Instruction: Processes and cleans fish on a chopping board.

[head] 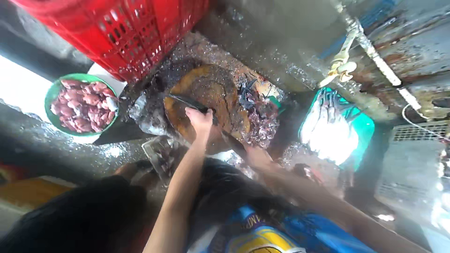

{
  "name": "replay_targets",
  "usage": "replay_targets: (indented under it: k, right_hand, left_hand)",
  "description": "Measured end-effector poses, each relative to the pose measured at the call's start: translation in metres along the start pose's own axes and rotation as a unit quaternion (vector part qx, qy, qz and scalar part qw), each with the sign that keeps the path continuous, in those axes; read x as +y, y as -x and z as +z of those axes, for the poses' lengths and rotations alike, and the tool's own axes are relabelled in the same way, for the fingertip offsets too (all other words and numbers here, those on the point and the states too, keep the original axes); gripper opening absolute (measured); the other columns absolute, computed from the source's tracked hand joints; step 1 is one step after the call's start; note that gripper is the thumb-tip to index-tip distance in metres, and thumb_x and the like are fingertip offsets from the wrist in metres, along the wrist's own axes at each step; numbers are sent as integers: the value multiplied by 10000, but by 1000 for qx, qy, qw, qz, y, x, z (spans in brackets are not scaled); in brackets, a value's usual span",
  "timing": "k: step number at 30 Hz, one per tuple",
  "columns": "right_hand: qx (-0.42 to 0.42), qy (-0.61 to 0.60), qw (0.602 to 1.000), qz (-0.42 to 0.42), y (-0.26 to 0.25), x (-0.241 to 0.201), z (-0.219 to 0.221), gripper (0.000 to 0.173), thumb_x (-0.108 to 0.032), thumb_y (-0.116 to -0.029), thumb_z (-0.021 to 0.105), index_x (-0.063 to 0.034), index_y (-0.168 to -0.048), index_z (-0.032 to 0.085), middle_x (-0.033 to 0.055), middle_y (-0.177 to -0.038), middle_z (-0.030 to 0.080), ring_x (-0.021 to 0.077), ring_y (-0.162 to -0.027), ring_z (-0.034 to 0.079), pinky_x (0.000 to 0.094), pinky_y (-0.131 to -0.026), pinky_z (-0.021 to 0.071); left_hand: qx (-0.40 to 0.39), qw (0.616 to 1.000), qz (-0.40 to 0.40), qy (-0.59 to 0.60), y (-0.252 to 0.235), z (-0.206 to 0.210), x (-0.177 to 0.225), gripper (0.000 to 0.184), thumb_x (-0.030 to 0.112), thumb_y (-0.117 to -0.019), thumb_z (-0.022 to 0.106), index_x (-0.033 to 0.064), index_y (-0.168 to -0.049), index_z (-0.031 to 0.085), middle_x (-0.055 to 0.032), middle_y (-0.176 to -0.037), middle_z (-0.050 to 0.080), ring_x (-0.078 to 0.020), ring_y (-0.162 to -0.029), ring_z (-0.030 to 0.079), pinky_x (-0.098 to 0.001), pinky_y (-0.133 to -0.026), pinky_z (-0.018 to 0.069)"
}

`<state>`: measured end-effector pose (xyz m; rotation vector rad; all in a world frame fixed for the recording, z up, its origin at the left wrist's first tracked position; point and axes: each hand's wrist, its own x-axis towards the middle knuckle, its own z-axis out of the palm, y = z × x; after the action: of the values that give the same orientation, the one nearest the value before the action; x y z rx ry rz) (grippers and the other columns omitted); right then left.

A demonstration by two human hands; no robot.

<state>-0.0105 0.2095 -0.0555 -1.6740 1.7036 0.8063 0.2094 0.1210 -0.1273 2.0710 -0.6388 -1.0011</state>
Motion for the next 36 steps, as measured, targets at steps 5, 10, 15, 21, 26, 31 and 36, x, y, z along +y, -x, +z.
replay_targets:
  k: [5, 10, 15, 21, 26, 31, 36]
  right_hand:
    - [187, -105, 973, 82, -39, 64, -22, 556, -450, -1085, 407, -109, -1521, 461, 268, -1137, 710, 469, -1079, 691, 638, -920, 541]
    - [264, -163, 940, 141, -127, 93, -33, 564, -201, -993, 585, -177, -1539, 447, 328, -1466, 494, 546, -1097, 650, 716, -847, 543]
    - [291, -198, 930, 105, -137, 84, -27, 602, -244, -910, 708, -130, -1474, 531, 350, -1524, 409, 571, -1375, 427, 775, -1008, 407]
    - [296, -293, 905, -89, -99, 5, -1, 406, -330, -1003, 623, -83, -1325, 627, 175, -1198, 694, 338, -1072, 702, 547, -941, 582]
    - [84, -407, 892, -176, -116, -76, -14, 521, -516, -1056, 503, -68, -1261, 671, 188, -1063, 733, 358, -1006, 717, 624, -907, 558]
    - [75, -428, 890, -140, -133, -112, -39, 523, -539, -1020, 533, -79, -1220, 684, 184, -1090, 728, 364, -1052, 703, 627, -917, 549]
    - [58, -430, 894, -110, -138, -109, -45, 428, -411, -995, 625, -5, -1115, 692, 225, -1090, 705, 384, -1075, 683, 624, -919, 535]
  left_hand:
    - [-103, 937, 120, -312, 2, 3, 23, 890, 322, -807, 792, 31, -1513, 334, -248, -1447, 505, -414, -1027, 695, -591, -777, 598]
    - [-175, 833, 228, -472, 17, 25, 33, 856, 362, -887, 782, 116, -1569, 328, -286, -1493, 445, -477, -1038, 673, -608, -777, 594]
    - [-113, 835, 241, -481, 24, 21, 12, 735, 518, -966, 667, 104, -1520, 416, -307, -1511, 393, -494, -1203, 598, -584, -840, 597]
    - [-147, 800, 202, -546, 12, 0, 16, 528, 405, -1114, 376, -10, -1409, 514, -305, -1277, 612, -474, -1089, 670, -607, -859, 575]
    - [-184, 796, 134, -560, 18, -8, 28, 382, 260, -1081, 446, -49, -1264, 578, -284, -1133, 664, -446, -1041, 691, -594, -838, 584]
    - [-197, 848, 128, -476, 1, -20, 23, 353, 187, -945, 664, -82, -1167, 608, -319, -1130, 650, -481, -1071, 663, -639, -869, 555]
    - [-225, 873, 142, -408, -26, -28, 9, 332, 240, -1022, 561, -61, -1135, 640, -264, -1066, 679, -410, -1040, 685, -589, -911, 550]
